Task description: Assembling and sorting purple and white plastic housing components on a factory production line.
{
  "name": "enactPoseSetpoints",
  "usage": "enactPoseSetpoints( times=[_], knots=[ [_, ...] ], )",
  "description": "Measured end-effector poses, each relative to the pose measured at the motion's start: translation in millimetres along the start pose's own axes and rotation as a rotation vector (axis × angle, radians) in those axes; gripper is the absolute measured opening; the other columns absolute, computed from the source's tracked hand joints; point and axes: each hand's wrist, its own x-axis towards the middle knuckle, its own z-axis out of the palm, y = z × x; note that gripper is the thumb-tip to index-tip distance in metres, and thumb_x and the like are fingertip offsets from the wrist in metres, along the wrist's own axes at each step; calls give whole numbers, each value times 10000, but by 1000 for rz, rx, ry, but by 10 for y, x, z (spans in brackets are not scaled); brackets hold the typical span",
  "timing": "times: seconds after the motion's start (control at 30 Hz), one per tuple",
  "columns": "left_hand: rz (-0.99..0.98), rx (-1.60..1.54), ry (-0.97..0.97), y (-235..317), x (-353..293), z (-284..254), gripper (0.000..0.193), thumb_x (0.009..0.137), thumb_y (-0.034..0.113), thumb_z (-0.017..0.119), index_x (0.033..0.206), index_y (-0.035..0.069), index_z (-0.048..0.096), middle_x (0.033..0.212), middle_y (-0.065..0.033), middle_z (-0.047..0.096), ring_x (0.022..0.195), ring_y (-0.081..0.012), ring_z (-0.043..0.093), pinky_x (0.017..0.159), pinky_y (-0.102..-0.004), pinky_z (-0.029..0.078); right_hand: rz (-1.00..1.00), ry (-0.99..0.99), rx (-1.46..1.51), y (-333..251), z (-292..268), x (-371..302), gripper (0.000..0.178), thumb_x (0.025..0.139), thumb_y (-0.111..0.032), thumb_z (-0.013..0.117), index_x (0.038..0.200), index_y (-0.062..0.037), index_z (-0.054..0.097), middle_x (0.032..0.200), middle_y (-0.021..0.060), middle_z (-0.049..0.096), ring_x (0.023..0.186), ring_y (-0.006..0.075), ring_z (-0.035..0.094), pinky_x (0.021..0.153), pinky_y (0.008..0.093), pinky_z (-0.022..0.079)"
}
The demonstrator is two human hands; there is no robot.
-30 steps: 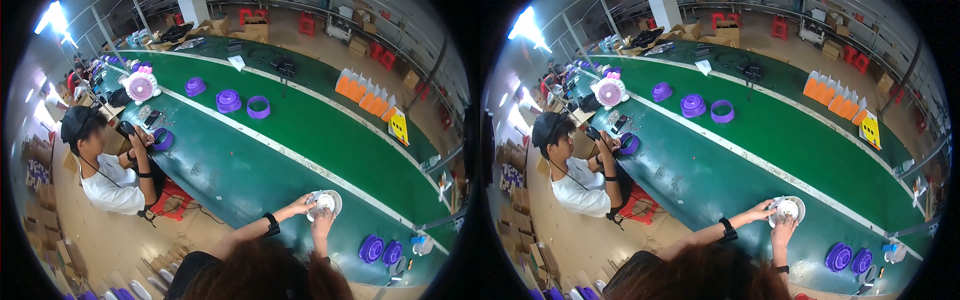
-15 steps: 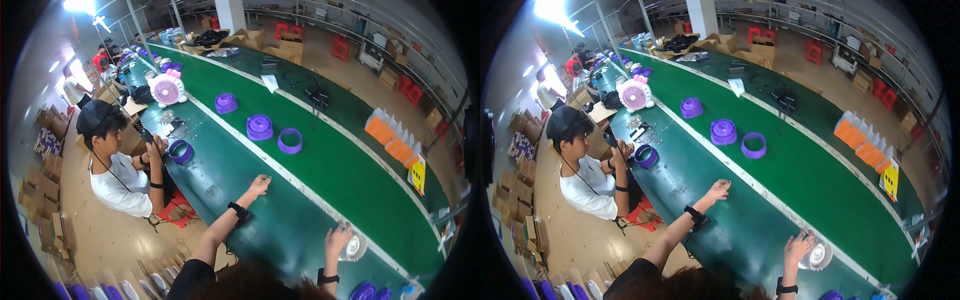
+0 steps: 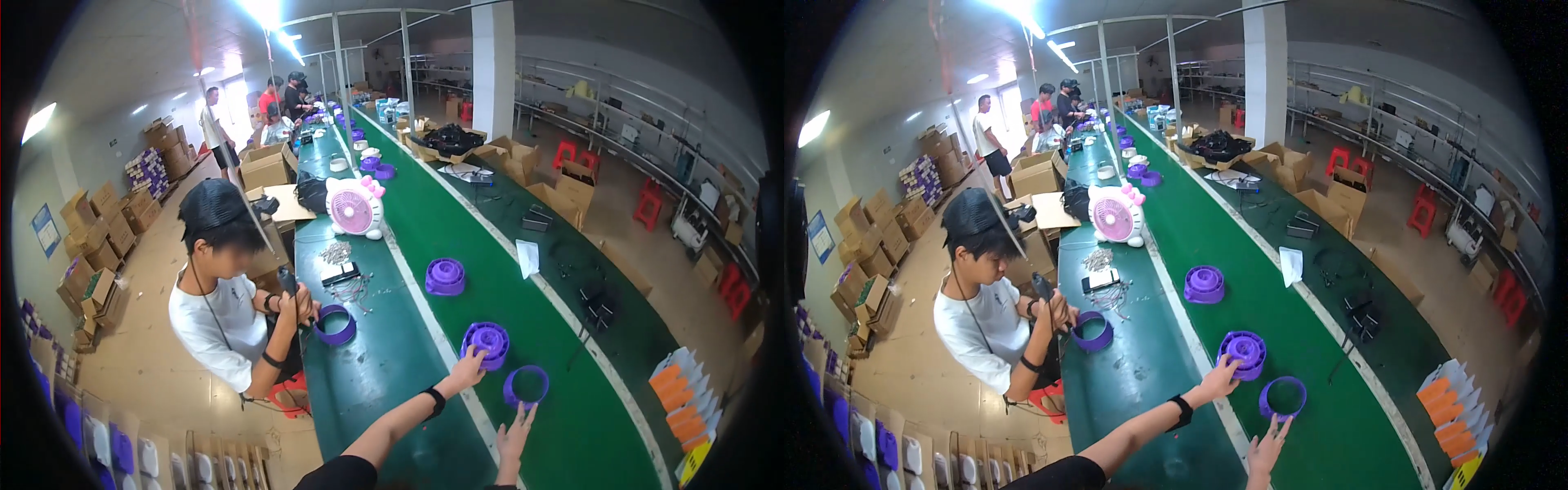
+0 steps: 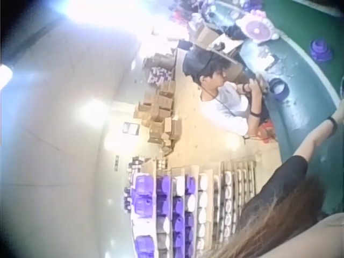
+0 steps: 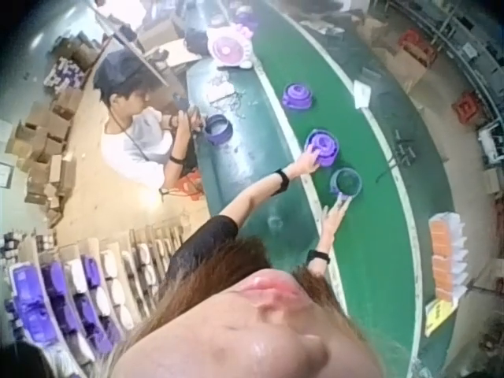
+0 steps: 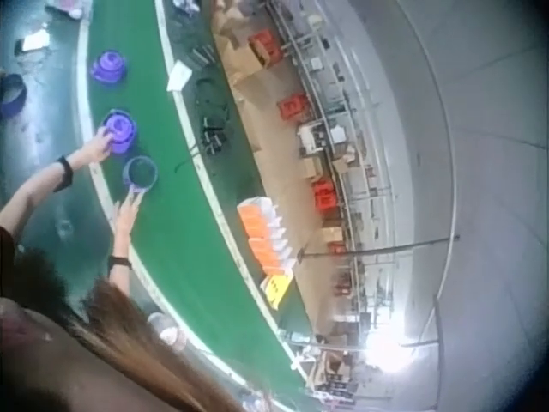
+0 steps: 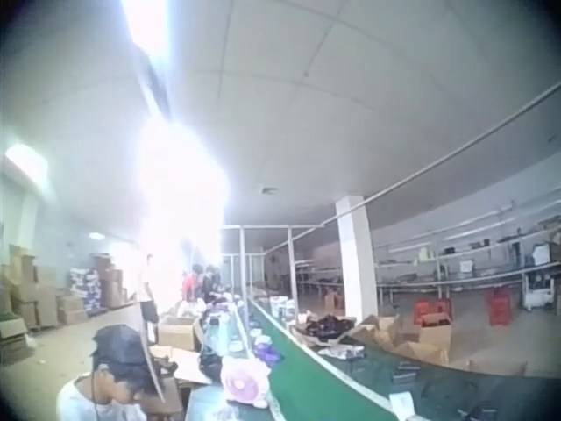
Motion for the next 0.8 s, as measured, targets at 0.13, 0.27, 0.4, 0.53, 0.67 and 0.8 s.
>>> enactPoseSetpoints(
  times=[0.13,0.27,0.4,0.53,0.67,0.8],
  knots=[
    [0,199,29,16,38,-11,398,721,133,599,1081,177,434,1152,-174,353,814,-372,550,648,-447,493,8,-51,-69,38,123,147,611,683,-29,587,1246,-69,351,1327,190,250,1076,395,416,884,411,373],
    [64,245,79,32,125,41,313,732,162,612,1008,159,463,1082,-126,392,865,-338,524,651,-423,496,-13,116,-62,36,197,266,367,739,-20,531,1090,-60,433,1058,171,445,975,357,478,788,405,420],
    [68,285,69,45,90,55,274,733,184,613,965,135,475,1028,-106,412,840,-315,521,647,-414,483,116,102,-85,121,270,162,241,768,-82,548,999,-53,485,983,151,485,879,349,515,729,407,433],
    [88,222,91,169,-181,-62,212,761,200,588,928,133,474,967,-100,445,809,-312,525,636,-411,477,98,169,-31,84,75,-55,132,793,-135,544,878,-34,531,901,145,517,812,353,526,669,429,427],
    [195,126,-31,451,-674,-277,242,743,218,596,920,104,479,915,-97,474,772,-289,550,603,-381,480,78,375,93,-67,-295,-502,134,798,-134,546,843,-8,541,820,195,507,773,384,508,644,428,411],
    [421,109,-91,658,-1439,-372,210,748,222,583,894,106,488,921,-84,467,770,-287,538,597,-369,487,213,395,158,-553,-737,-1180,106,794,-63,538,833,33,515,784,174,506,680,320,516,597,397,390]
  ],
)
